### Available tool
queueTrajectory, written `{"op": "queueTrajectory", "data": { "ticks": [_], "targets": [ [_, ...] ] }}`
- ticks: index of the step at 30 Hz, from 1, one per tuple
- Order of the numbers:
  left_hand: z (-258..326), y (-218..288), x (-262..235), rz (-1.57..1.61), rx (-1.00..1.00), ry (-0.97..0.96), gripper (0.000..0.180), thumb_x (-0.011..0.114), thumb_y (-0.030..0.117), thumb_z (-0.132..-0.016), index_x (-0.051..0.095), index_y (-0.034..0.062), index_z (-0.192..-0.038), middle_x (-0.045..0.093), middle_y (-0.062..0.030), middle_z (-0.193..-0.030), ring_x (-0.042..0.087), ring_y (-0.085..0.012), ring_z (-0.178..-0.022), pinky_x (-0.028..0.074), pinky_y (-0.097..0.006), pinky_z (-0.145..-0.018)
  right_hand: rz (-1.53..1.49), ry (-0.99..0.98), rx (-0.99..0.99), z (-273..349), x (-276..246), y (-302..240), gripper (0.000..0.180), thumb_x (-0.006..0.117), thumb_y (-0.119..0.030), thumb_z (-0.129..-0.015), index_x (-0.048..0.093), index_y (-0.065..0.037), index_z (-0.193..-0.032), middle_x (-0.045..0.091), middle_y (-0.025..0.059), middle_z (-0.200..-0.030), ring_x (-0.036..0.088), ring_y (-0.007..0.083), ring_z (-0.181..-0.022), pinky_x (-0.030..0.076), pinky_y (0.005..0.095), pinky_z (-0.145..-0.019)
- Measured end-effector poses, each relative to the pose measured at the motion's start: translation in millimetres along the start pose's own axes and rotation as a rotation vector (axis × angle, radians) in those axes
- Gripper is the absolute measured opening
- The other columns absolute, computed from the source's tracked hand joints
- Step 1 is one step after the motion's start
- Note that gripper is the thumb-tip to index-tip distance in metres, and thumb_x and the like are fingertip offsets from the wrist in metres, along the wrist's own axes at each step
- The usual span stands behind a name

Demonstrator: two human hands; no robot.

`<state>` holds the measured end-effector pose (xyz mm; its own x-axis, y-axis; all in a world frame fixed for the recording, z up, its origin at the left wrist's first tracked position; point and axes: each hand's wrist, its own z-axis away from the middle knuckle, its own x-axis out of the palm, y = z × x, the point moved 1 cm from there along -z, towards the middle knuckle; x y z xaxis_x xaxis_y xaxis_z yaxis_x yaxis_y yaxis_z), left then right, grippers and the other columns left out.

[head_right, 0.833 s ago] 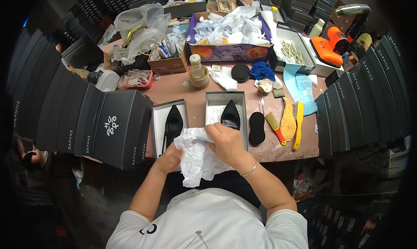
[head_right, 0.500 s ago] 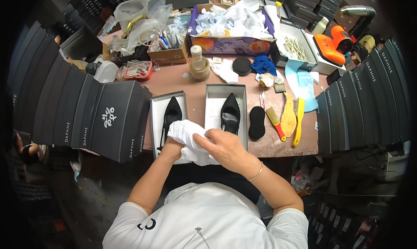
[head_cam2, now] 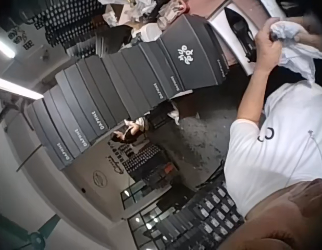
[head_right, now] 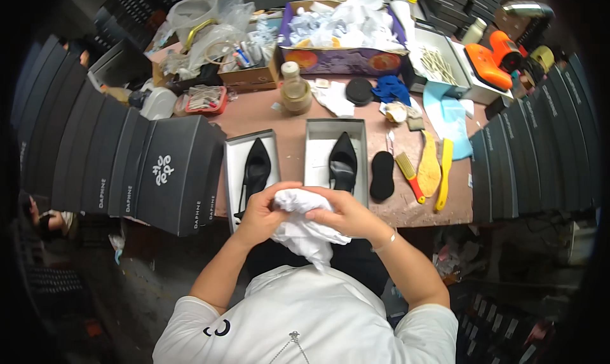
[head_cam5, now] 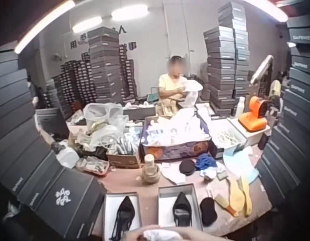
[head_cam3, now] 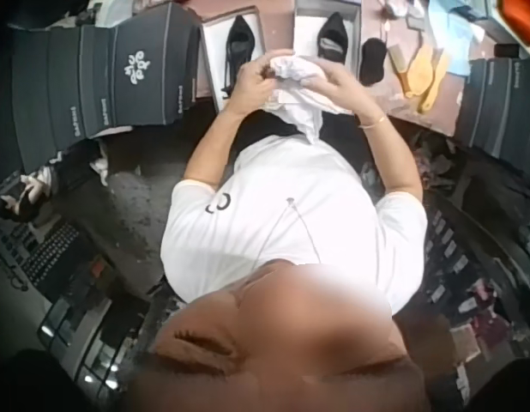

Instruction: Cleaning a pair of black high heels with a brush and sponge, then packing them into a shoebox with tissue paper.

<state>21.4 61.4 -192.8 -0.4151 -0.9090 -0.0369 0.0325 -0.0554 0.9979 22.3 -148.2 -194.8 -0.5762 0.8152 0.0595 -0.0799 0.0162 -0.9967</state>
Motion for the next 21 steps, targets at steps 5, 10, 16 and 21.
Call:
{"op": "queueTrajectory", "data": {
  "ticks": [5,10,16,21],
  "targets": [
    [12,-40,7,0.294,-0.355,-0.142,0.035,0.065,0.016,-0.091,0.057,0.0011,-0.122,0.063,-0.0052,-0.111,0.057,-0.0115,-0.101,0.047,-0.029,-0.089,0.752,0.306,-0.295,8,9,-16,0.048,0.069,0.001,-0.073,0.06,-0.004,-0.121,0.064,0.0134,-0.097,0.065,0.0312,-0.081,0.052,0.0335,-0.073],
    [19,-39,12,0.622,-0.204,-0.119,0.05,0.064,0.016,-0.092,0.042,0.0006,-0.134,0.052,-0.0078,-0.128,0.053,-0.0143,-0.113,0.045,-0.031,-0.096,1.222,0.165,-0.424,6,23,-20,0.058,0.073,-0.008,-0.072,0.055,-0.008,-0.128,0.058,0.0154,-0.116,0.06,0.0307,-0.102,0.047,0.0391,-0.088],
    [24,-15,3,0.276,-0.026,-0.279,0.045,0.065,-0.004,-0.085,0.055,0.0014,-0.128,0.06,-0.0063,-0.121,0.054,-0.0158,-0.113,0.042,-0.031,-0.098,0.138,-0.268,0.079,4,-13,-24,0.092,0.082,-0.031,-0.074,0.033,-0.001,-0.146,0.046,0.015,-0.141,0.048,0.0272,-0.126,0.036,0.0351,-0.105],
    [18,-14,2,0.448,-0.016,-0.191,0.067,0.061,-0.004,-0.086,0.032,0.0038,-0.147,0.047,-0.0114,-0.14,0.048,-0.0218,-0.128,0.04,-0.032,-0.103,0.896,0.181,-0.133,11,-2,-10,0.055,0.075,-0.006,-0.07,0.056,-0.003,-0.121,0.064,0.0118,-0.097,0.066,0.0312,-0.082,0.053,0.0374,-0.074]
  ]
}}
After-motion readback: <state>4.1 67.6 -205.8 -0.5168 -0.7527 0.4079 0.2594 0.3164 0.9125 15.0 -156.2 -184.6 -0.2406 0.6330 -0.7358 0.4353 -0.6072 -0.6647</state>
